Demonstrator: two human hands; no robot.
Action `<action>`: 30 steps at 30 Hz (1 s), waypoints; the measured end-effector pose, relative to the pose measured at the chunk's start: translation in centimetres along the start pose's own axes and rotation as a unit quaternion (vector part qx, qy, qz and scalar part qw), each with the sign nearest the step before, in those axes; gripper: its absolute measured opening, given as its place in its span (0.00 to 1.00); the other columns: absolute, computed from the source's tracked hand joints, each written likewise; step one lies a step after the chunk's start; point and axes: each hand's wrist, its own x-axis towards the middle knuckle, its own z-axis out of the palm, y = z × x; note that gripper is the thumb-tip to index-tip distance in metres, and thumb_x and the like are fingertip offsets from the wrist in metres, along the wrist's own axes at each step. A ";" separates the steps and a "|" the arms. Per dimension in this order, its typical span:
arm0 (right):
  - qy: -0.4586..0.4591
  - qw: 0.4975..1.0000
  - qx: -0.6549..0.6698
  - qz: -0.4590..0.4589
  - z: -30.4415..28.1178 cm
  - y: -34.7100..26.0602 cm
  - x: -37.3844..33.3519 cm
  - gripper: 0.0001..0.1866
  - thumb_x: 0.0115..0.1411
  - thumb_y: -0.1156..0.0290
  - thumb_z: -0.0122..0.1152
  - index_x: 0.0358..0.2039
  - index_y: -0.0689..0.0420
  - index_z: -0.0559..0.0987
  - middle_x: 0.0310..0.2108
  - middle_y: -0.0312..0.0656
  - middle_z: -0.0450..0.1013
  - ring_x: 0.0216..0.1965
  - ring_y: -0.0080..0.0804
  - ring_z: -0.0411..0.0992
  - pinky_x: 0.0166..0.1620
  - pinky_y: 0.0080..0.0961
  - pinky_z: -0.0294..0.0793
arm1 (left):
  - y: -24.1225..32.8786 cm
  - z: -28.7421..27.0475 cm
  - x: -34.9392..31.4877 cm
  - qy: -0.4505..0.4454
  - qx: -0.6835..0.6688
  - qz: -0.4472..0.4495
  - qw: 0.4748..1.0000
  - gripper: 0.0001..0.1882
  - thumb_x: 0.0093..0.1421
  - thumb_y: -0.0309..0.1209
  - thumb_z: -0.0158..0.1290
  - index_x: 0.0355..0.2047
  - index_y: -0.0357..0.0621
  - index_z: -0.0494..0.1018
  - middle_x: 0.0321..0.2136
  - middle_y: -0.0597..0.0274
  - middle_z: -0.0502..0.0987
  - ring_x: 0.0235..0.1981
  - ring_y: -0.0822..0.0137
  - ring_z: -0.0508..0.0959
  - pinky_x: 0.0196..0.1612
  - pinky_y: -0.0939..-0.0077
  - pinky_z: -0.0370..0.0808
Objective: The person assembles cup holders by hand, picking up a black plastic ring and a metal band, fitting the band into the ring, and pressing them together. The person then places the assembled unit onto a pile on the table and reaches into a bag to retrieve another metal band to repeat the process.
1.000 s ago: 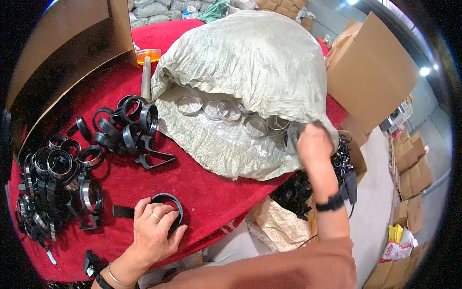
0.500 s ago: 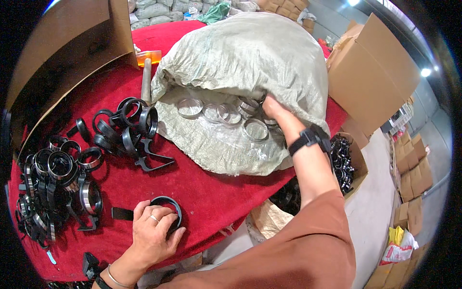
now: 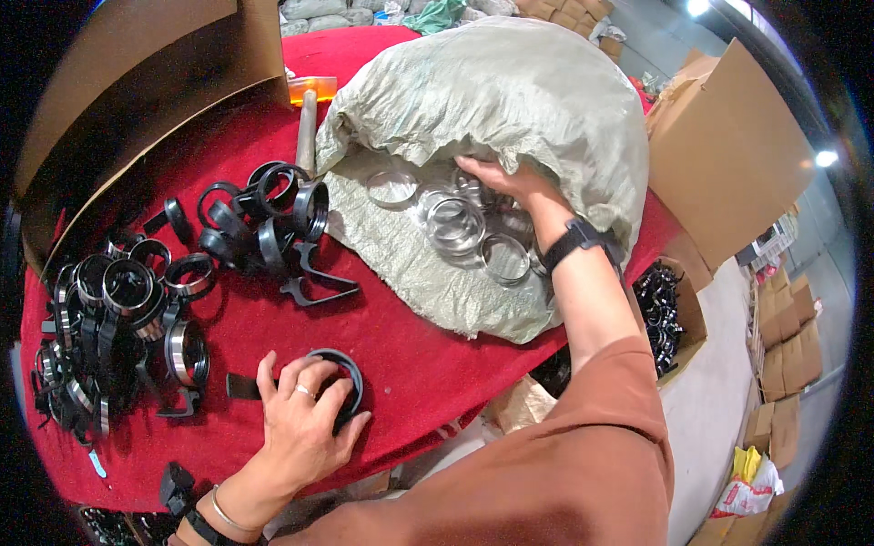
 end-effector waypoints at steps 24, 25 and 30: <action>0.095 0.972 0.039 -0.212 7.6 -2.8 -14.6 0.10 0.58 0.64 0.60 0.32 0.58 0.77 0.28 0.44 0.73 0.25 0.33 0.72 0.30 0.29 0.73 | -3.6 -2.0 -0.5 0.155 -0.142 -0.038 0.977 0.35 0.45 0.19 0.59 0.55 0.33 0.60 0.42 0.43 0.71 0.42 0.50 0.74 0.47 0.63 0.70; -0.021 0.938 0.304 -0.167 7.7 -2.4 -15.3 0.11 0.61 0.62 0.56 0.33 0.58 0.75 0.29 0.44 0.73 0.26 0.32 0.72 0.30 0.28 0.74 | -4.0 -1.6 -0.7 0.160 -0.229 -0.079 0.957 0.35 0.47 0.19 0.58 0.55 0.33 0.57 0.38 0.44 0.70 0.35 0.49 0.75 0.38 0.64 0.73; -0.189 0.753 0.612 -0.151 9.8 -3.0 -20.0 0.17 0.68 0.58 0.41 0.37 0.59 0.71 0.30 0.47 0.73 0.27 0.32 0.72 0.31 0.26 0.76 | -4.3 0.0 -0.1 0.271 -0.437 -0.107 0.851 0.27 0.50 0.21 0.60 0.51 0.33 0.65 0.30 0.65 0.74 0.28 0.75 0.73 0.33 0.80 0.73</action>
